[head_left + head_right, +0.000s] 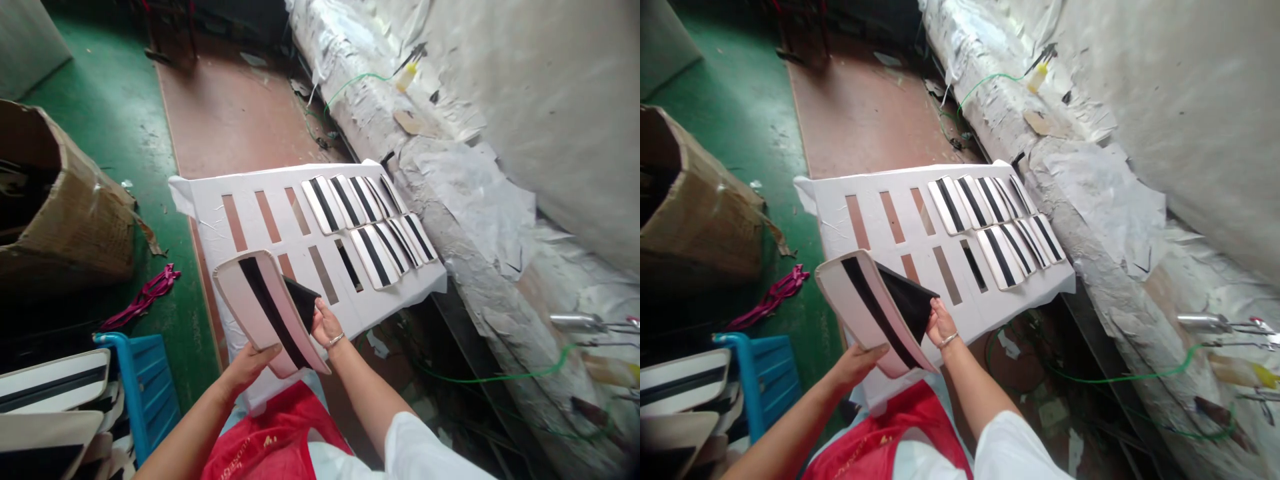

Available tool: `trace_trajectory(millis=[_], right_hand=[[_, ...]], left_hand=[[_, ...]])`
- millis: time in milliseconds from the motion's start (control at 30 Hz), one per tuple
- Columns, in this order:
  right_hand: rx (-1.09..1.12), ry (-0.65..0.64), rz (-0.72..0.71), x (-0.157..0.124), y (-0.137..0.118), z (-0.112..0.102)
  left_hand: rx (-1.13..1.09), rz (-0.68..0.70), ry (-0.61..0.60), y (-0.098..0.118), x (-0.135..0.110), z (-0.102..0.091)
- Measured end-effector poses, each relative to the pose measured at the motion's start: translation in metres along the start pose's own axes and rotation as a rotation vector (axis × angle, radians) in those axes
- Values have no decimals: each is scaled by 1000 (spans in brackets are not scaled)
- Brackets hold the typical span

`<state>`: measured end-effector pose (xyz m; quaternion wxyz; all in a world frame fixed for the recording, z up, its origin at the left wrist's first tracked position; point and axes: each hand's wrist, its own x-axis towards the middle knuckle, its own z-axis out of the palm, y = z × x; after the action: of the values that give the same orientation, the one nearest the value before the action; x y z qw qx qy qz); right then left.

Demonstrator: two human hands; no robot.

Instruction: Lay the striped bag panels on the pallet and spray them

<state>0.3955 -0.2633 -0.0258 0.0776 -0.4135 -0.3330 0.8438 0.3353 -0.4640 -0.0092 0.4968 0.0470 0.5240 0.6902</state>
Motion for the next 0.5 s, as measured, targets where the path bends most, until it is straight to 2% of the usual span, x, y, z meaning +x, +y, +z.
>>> trace_trajectory(millis=[100, 167, 333, 433, 500], right_hand=[[116, 10, -49, 34, -23, -20], [160, 54, -48, 48, -37, -38], [293, 124, 66, 62, -74, -94], [350, 163, 142, 75, -81, -120], [299, 211, 192, 84, -77, -131]], left_hand=[[46, -14, 68, -4, 33, 13], [113, -13, 86, -1, 56, 29], [316, -21, -26, 21, 106, 84], [388, -14, -61, 25, 132, 105], [332, -56, -1, 18, 148, 111]])
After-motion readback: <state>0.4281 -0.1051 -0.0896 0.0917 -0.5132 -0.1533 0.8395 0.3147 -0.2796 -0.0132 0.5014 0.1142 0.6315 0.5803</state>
